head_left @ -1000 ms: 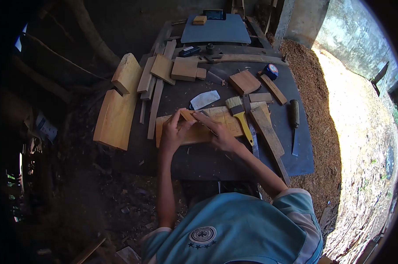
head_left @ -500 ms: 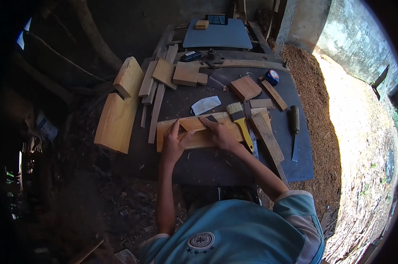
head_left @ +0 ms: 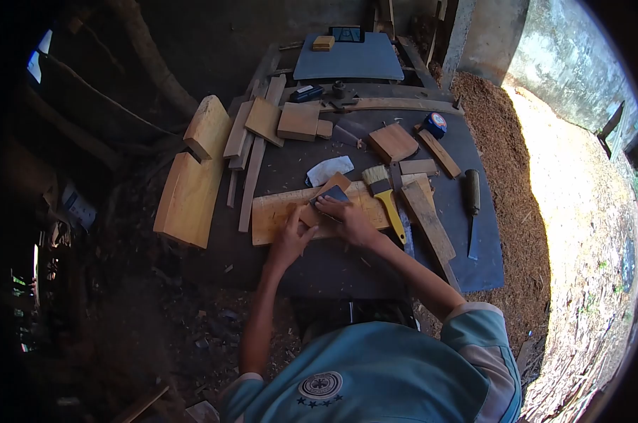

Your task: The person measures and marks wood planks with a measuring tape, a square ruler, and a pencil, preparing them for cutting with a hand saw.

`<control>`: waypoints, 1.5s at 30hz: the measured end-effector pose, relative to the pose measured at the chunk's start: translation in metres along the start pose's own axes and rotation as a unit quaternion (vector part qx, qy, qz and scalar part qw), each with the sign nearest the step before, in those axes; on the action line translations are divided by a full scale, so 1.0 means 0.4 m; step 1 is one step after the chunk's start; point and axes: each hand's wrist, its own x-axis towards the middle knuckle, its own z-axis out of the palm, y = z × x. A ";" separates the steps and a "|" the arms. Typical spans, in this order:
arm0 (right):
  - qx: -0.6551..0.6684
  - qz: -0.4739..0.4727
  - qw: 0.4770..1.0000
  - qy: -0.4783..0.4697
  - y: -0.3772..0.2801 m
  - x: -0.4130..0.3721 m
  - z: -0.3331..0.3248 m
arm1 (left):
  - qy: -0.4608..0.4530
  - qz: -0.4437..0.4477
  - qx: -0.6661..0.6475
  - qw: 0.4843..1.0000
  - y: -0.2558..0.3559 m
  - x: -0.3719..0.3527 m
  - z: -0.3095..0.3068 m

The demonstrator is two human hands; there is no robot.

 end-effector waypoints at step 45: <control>0.239 0.045 0.970 0.005 0.016 0.066 0.052 | 0.183 0.125 -0.532 0.817 0.089 0.260 0.077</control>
